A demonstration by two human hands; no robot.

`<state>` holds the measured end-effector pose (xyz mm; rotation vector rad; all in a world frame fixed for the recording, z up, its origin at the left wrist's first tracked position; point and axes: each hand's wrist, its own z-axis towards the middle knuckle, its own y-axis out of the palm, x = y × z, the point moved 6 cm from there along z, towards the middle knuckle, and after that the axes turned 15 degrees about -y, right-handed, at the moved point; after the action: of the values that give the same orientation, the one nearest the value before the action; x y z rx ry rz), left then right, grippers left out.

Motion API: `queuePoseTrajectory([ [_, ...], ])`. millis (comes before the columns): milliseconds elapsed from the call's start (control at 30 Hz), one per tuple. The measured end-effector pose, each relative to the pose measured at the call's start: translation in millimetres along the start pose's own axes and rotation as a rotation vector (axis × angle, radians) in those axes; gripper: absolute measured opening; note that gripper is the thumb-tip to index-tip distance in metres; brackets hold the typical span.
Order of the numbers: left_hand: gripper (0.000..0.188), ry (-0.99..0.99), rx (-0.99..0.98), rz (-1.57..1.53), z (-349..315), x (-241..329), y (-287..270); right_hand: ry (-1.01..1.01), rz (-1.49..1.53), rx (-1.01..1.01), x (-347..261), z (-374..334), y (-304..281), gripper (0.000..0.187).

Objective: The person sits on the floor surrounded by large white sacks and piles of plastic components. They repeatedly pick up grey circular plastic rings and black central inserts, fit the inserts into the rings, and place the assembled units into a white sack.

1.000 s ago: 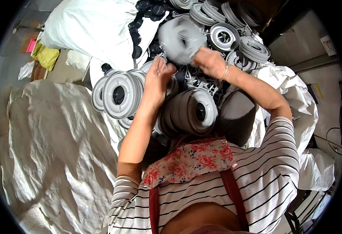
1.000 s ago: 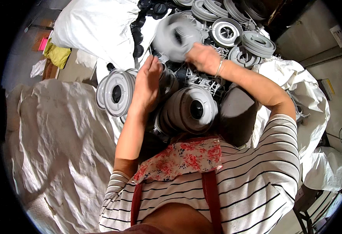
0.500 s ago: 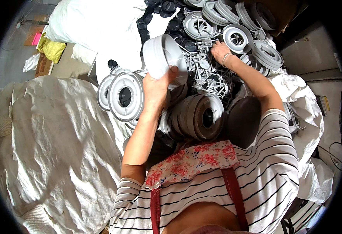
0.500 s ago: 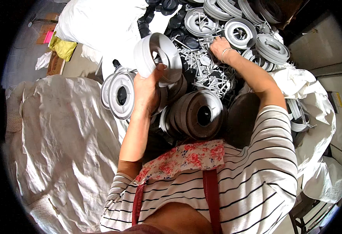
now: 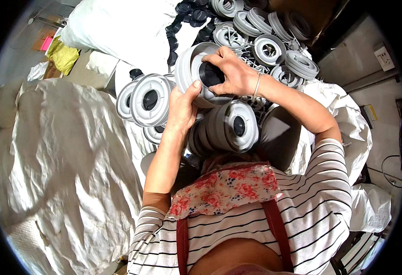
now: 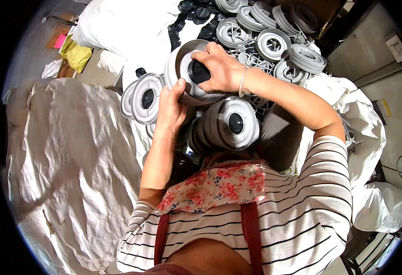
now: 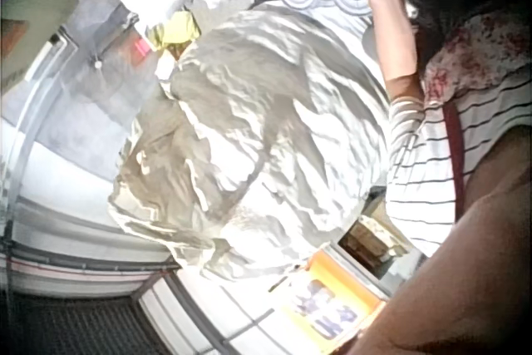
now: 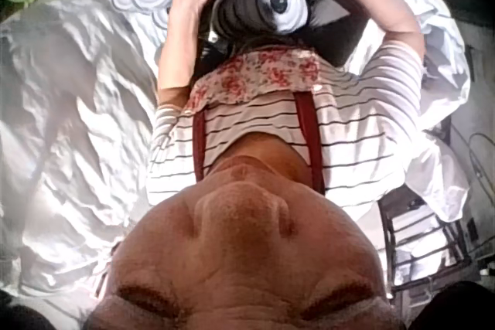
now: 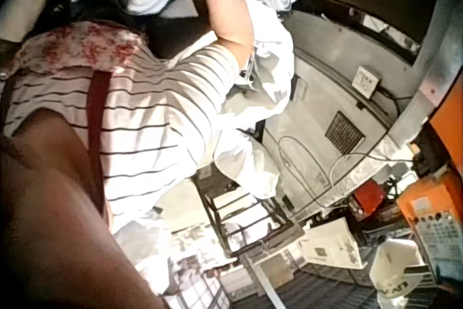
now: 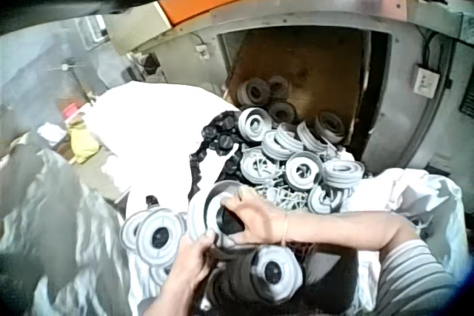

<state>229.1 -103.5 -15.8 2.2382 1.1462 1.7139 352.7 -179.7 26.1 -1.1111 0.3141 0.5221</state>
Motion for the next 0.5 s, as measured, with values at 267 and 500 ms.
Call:
queuePoseTrajectory([
  [267, 0.041, 0.052, -0.021, 0.093, -44.5, 13.7, 12.3, -0.094, 0.107, 0.1, -33.3, -12.8, -0.5, 0.069],
  [500, 0.071, 0.717, 0.203, 0.989, -84.1, 10.9, 38.1, 0.348, 1.395, 0.437, -22.1, -28.8, 36.2, 0.037],
])
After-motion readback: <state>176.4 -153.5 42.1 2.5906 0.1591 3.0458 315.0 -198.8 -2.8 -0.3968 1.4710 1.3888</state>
